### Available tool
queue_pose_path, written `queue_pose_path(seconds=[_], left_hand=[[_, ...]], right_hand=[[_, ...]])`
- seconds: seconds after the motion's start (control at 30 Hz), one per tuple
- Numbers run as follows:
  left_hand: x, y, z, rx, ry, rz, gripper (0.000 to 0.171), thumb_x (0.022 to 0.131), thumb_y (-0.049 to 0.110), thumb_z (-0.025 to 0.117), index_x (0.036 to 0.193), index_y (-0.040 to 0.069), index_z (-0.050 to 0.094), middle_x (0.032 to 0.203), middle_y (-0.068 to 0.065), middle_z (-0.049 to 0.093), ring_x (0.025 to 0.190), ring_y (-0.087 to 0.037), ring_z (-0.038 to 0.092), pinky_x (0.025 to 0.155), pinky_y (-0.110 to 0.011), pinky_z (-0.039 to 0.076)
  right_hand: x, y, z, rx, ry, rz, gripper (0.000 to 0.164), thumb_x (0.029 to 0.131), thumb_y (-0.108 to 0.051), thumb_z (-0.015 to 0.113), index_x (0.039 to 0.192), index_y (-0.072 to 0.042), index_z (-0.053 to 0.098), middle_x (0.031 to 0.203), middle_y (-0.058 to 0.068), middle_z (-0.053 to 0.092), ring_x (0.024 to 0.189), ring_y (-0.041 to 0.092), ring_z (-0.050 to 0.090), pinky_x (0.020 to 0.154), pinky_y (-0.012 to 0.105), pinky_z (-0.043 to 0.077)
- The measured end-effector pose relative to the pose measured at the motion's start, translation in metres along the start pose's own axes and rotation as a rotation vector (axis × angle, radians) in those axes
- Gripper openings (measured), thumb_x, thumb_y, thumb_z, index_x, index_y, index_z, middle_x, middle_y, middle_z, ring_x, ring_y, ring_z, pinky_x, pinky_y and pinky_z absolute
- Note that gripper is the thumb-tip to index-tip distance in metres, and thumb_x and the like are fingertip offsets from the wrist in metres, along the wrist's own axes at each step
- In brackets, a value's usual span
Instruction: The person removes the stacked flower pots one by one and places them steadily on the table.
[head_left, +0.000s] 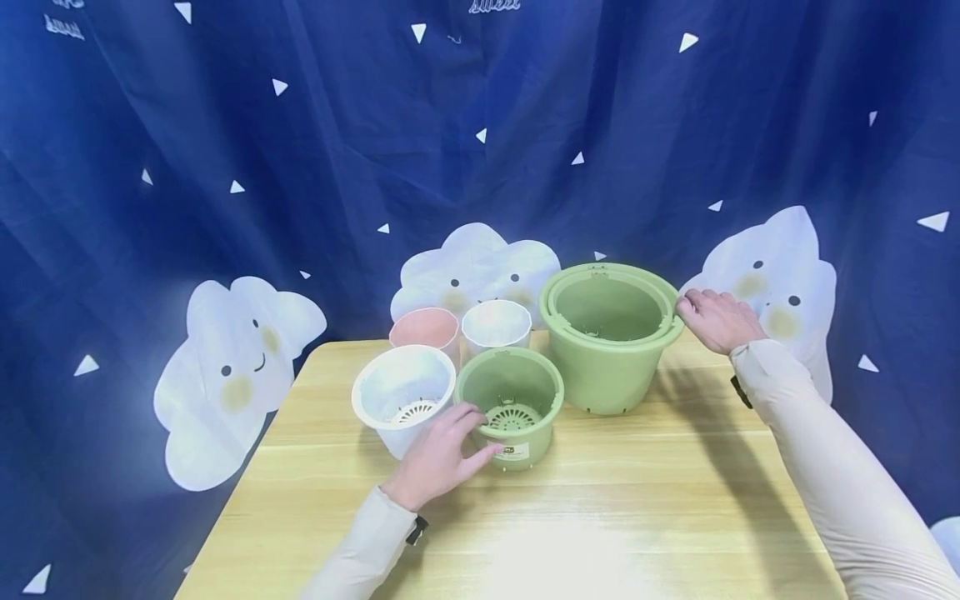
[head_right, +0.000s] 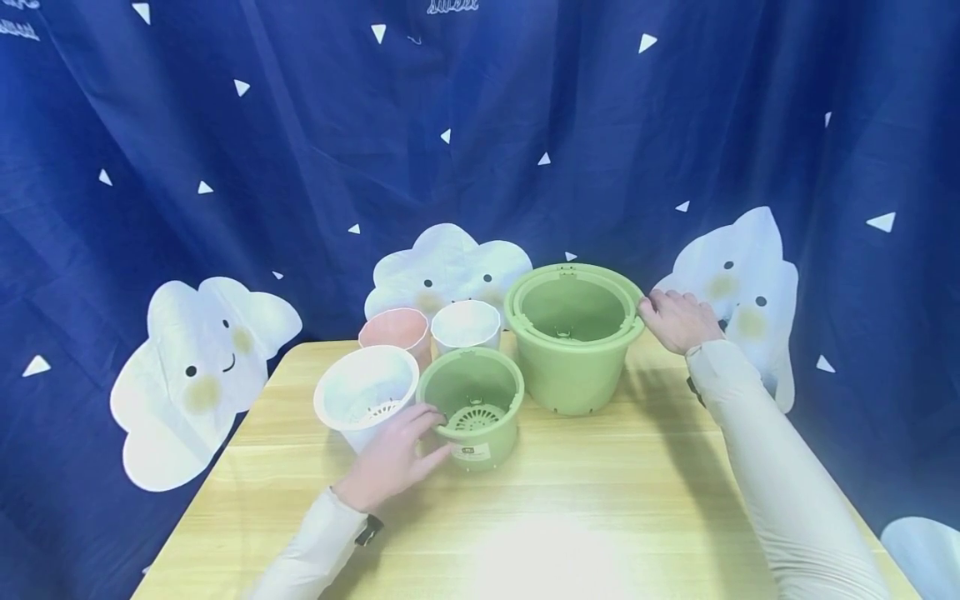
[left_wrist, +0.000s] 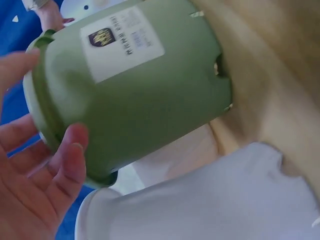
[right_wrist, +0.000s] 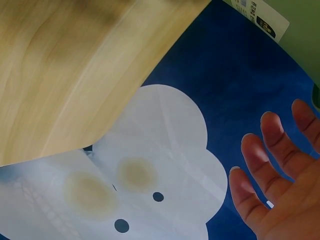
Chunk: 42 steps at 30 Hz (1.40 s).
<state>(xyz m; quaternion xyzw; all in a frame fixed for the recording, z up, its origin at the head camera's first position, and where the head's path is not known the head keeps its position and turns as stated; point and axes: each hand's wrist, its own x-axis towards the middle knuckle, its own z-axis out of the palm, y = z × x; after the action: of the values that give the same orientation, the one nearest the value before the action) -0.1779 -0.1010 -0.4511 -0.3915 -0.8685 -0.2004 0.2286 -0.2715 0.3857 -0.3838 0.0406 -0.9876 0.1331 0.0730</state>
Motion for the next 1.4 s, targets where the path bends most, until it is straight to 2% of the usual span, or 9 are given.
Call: queue_pose_path(seconds=[0.13, 0.27, 0.43, 0.63, 0.77, 0.9, 1.1, 1.3, 1.4], left_hand=[[0.008, 0.001, -0.014, -0.011, -0.051, -0.003, 0.048, 0.09, 0.049, 0.076, 0.12, 0.012, 0.071, 0.115, 0.0, 0.073, 0.095, -0.011, 0.071, 0.084, -0.025, 0.06], [0.026, 0.001, -0.032, -0.001, -0.061, -0.007, 0.044, 0.093, 0.047, 0.074, 0.12, 0.013, 0.07, 0.115, 0.0, 0.074, 0.079, -0.006, 0.067, 0.07, -0.021, 0.057], [0.058, -0.001, -0.053, 0.046, -0.058, 0.001, 0.044, 0.095, 0.048, 0.071, 0.123, 0.015, 0.07, 0.118, 0.0, 0.072, 0.083, -0.01, 0.068, 0.07, -0.027, 0.059], [0.103, 0.0, -0.06, 0.058, -0.107, 0.048, 0.042, 0.097, 0.049, 0.068, 0.123, 0.017, 0.069, 0.116, 0.002, 0.07, 0.092, -0.015, 0.071, 0.073, -0.031, 0.06], [0.133, 0.003, -0.056, 0.107, -0.153, 0.103, 0.042, 0.098, 0.051, 0.066, 0.124, 0.017, 0.067, 0.121, 0.002, 0.07, 0.106, -0.017, 0.071, 0.084, -0.035, 0.06], [0.156, 0.008, -0.047, 0.167, -0.21, 0.122, 0.049, 0.099, 0.059, 0.059, 0.128, 0.02, 0.067, 0.121, 0.004, 0.071, 0.111, -0.016, 0.069, 0.094, -0.036, 0.058], [0.181, 0.017, -0.03, 0.209, -0.282, 0.135, 0.059, 0.097, 0.067, 0.056, 0.132, 0.019, 0.066, 0.124, 0.004, 0.071, 0.094, -0.012, 0.072, 0.078, -0.032, 0.061], [0.198, 0.028, -0.009, 0.185, -0.343, 0.163, 0.06, 0.099, 0.06, 0.058, 0.134, 0.012, 0.062, 0.125, -0.001, 0.066, 0.09, -0.014, 0.072, 0.076, -0.029, 0.062], [0.204, 0.033, 0.004, 0.185, -0.376, 0.154, 0.065, 0.1, 0.061, 0.056, 0.143, 0.012, 0.056, 0.134, -0.003, 0.061, 0.095, -0.016, 0.072, 0.079, -0.03, 0.062]], right_hand=[[0.0, -0.001, -0.001, 0.0, -0.009, 0.01, 0.064, 0.106, -0.049, 0.016, 0.126, -0.005, 0.058, 0.13, 0.027, 0.061, 0.116, 0.054, 0.055, 0.083, 0.07, 0.048], [0.0, 0.0, -0.002, -0.001, -0.013, 0.008, 0.065, 0.105, -0.05, 0.015, 0.126, -0.005, 0.058, 0.13, 0.028, 0.061, 0.115, 0.054, 0.055, 0.083, 0.069, 0.048], [-0.001, 0.0, -0.001, 0.005, -0.015, -0.002, 0.065, 0.106, -0.049, 0.015, 0.125, -0.005, 0.059, 0.13, 0.028, 0.061, 0.115, 0.055, 0.056, 0.083, 0.069, 0.049], [-0.001, 0.001, -0.003, -0.001, 0.004, -0.012, 0.063, 0.106, -0.046, 0.017, 0.125, -0.004, 0.059, 0.129, 0.029, 0.063, 0.113, 0.054, 0.059, 0.081, 0.067, 0.05], [-0.001, 0.0, -0.003, -0.002, 0.003, -0.011, 0.062, 0.106, -0.047, 0.018, 0.125, -0.004, 0.059, 0.129, 0.029, 0.062, 0.113, 0.054, 0.058, 0.081, 0.067, 0.05], [-0.001, -0.001, -0.002, -0.008, -0.004, -0.01, 0.062, 0.106, -0.047, 0.018, 0.125, -0.004, 0.059, 0.129, 0.029, 0.062, 0.113, 0.054, 0.057, 0.08, 0.068, 0.049], [-0.001, -0.002, -0.001, -0.01, 0.005, -0.013, 0.062, 0.106, -0.047, 0.018, 0.124, -0.004, 0.059, 0.125, 0.028, 0.063, 0.11, 0.053, 0.058, 0.077, 0.066, 0.05], [0.0, -0.003, 0.0, -0.004, -0.003, -0.022, 0.061, 0.106, -0.046, 0.018, 0.121, -0.004, 0.059, 0.121, 0.027, 0.064, 0.107, 0.051, 0.06, 0.075, 0.062, 0.051], [-0.001, -0.002, -0.001, -0.004, -0.008, -0.019, 0.062, 0.106, -0.046, 0.017, 0.122, -0.003, 0.059, 0.123, 0.028, 0.063, 0.109, 0.052, 0.06, 0.077, 0.064, 0.051]])
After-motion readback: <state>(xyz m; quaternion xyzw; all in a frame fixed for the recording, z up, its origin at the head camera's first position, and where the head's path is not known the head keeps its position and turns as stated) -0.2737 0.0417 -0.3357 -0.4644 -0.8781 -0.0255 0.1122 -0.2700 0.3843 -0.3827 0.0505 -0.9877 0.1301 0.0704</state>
